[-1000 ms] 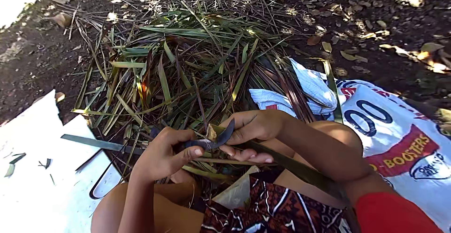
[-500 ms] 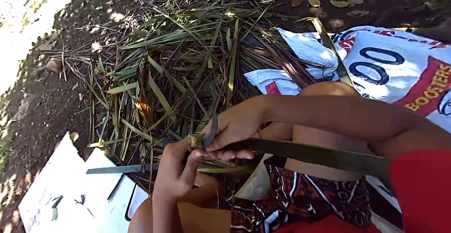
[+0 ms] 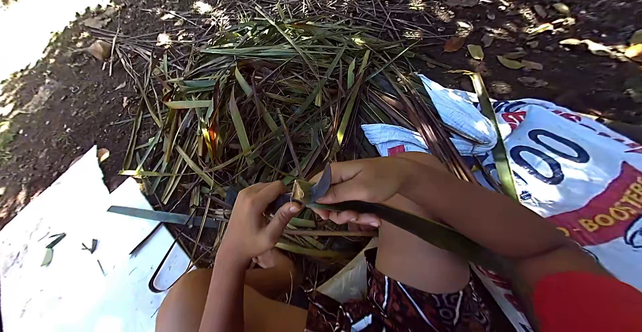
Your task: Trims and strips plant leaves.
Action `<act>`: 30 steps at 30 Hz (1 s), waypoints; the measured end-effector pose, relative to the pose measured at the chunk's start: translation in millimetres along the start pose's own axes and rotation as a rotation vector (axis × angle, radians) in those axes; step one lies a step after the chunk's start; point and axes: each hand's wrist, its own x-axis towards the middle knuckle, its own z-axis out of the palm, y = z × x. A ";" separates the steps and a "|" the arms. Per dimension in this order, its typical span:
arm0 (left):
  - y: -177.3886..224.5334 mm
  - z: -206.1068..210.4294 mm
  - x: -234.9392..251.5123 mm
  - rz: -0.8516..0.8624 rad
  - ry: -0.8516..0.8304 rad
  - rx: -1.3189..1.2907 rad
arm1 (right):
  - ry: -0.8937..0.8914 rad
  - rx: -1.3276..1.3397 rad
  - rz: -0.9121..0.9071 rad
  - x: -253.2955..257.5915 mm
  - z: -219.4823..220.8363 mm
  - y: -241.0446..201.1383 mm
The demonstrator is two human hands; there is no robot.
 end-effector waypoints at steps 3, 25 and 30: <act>9.0 -10.5 -1.3 -0.051 -0.127 -0.171 | -0.070 0.069 0.050 3.9 1.3 4.4; 6.6 -54.3 -20.7 -0.448 0.506 0.168 | 0.084 -0.139 0.177 -5.1 8.0 5.6; 15.4 -15.7 -5.8 -0.420 0.241 0.038 | 0.108 -0.144 0.230 -9.4 8.1 3.3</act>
